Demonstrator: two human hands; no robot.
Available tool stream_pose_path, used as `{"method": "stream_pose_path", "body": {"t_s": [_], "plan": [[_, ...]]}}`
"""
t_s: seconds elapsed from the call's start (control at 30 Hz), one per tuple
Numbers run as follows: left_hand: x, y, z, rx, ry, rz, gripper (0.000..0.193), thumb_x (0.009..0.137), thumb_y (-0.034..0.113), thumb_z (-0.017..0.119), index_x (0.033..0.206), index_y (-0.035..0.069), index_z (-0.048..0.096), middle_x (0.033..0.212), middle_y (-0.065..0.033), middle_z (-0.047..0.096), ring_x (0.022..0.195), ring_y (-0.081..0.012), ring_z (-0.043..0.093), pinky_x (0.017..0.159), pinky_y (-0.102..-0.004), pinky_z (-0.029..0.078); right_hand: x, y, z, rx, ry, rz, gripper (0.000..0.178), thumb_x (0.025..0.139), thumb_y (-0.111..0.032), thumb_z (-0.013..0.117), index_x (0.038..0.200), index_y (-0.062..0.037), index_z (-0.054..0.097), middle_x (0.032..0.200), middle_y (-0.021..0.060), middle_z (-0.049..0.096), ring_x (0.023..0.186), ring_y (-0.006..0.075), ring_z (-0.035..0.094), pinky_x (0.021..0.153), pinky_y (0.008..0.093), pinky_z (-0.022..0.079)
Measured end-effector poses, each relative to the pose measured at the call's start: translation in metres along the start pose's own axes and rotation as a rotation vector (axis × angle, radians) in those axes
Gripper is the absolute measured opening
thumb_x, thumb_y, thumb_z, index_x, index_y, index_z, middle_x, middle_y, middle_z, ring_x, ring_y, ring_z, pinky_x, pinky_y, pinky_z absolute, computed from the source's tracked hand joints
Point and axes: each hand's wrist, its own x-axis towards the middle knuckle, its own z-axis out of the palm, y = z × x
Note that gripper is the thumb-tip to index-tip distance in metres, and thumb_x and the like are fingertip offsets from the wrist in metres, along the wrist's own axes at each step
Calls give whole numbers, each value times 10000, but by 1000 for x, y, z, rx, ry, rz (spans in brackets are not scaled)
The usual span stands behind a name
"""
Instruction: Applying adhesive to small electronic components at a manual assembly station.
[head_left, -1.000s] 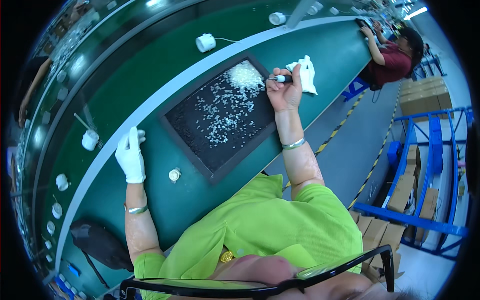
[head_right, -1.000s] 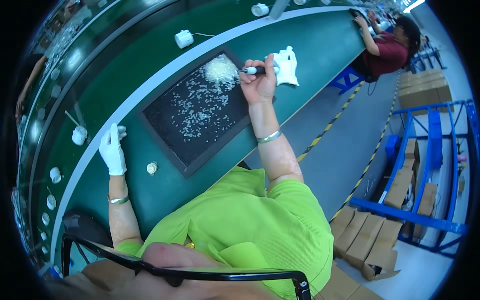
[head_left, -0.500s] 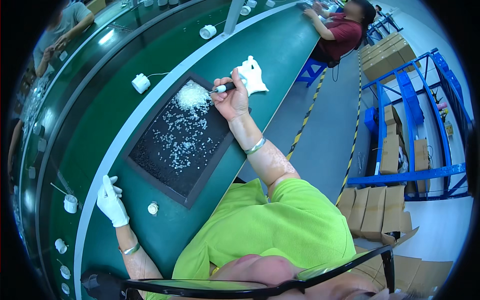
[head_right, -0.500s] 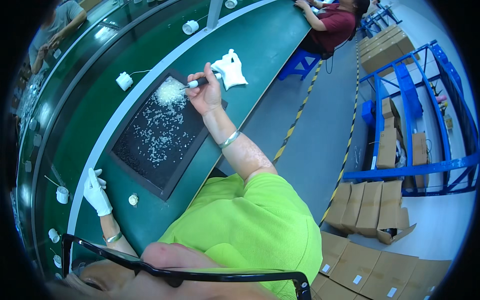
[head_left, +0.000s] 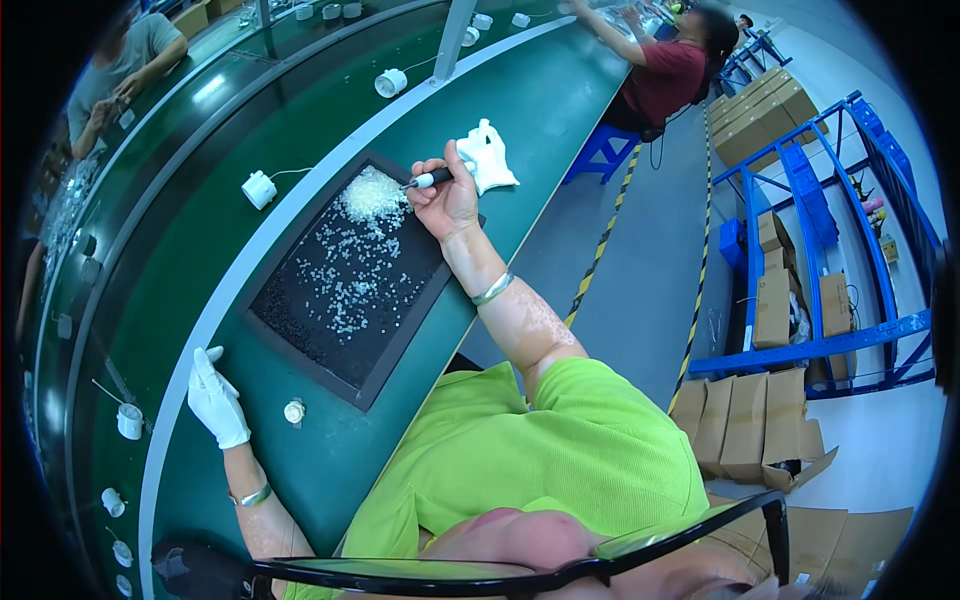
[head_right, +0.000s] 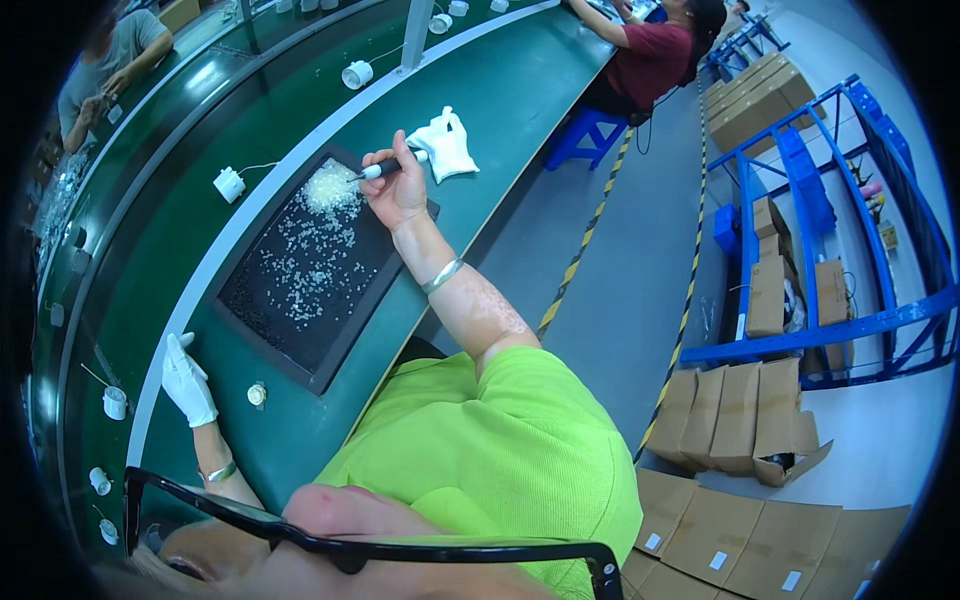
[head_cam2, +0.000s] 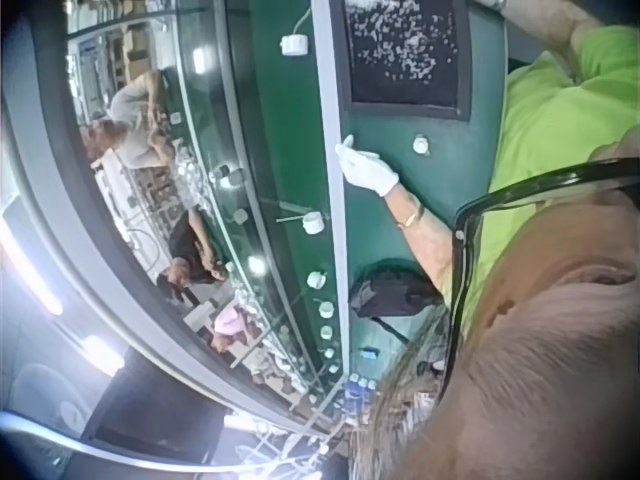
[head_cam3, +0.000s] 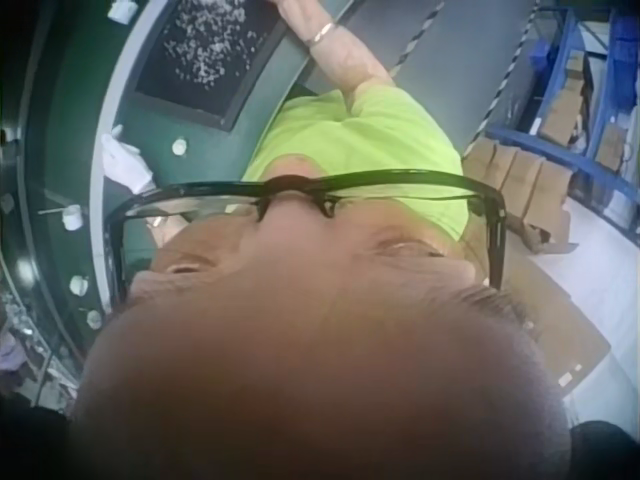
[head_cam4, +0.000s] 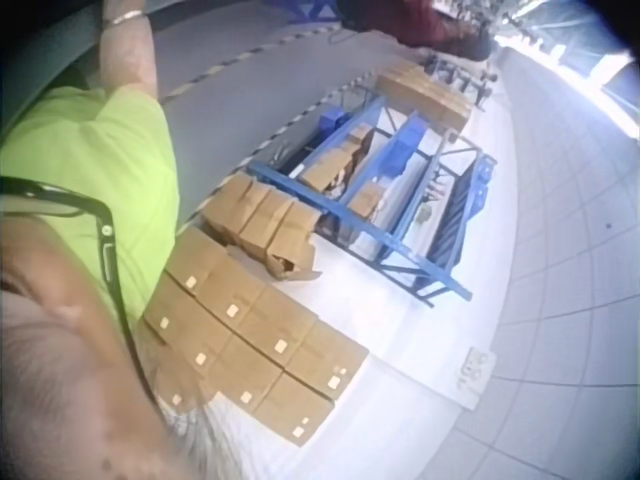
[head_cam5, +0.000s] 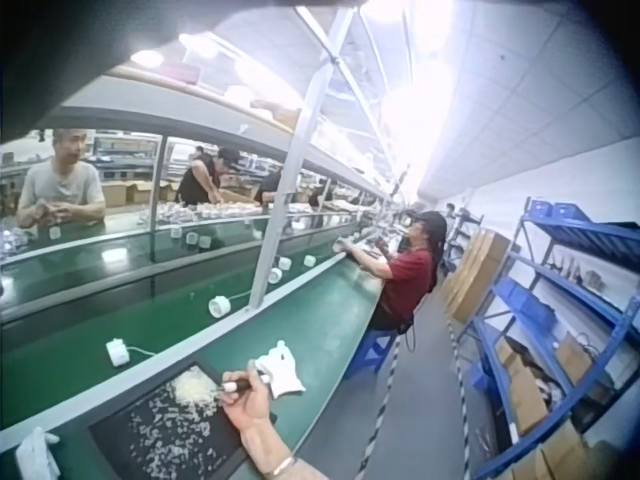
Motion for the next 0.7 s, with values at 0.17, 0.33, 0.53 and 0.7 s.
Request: {"method": "stream_pose_path", "body": {"t_s": [0.17, 0.33, 0.53, 0.7], "plan": [[1, 1, 5, -28, 48, 33, 404, 997, 311, 404, 1083, -16, 625, 507, 31, 403, 433, -29, 311, 429, -226, 255, 2, 0, -1, -15, -13, 8, 473, 864, -471, 593, 633, -58, 617, 704, 110, 604, 460, 118, 441, 436, 236, 345], [-2, 9, -2, -42, 53, -52, 395, 1000, 264, 384, 1293, 20, 487, 597, -10, 515, 465, -39, 357, 473, -208, 325, 3, 4, 1, -25, -8, 19, 470, 869, -456, 592, 636, -49, 616, 714, 118, 616, 464, 117, 444, 435, 236, 354], [7, 2, 7, -197, 176, 73, 437, 942, 132, 493, 1356, 43, 384, 1044, -130, 610, 846, -140, 572, 773, -248, 453, 2, -4, -5, -5, -78, 29, 494, 911, -452, 523, 676, -34, 645, 754, 116, 625, 491, 110, 448, 459, 224, 356], [8, -9, 0, -144, 245, 7, 400, 906, 169, 585, 1263, 12, 498, 1153, -120, 593, 974, -157, 578, 807, -268, 468, 6, 1, -9, 19, -87, 69, 494, 921, -447, 503, 708, -27, 653, 759, 123, 618, 513, 127, 452, 477, 238, 347]]}}
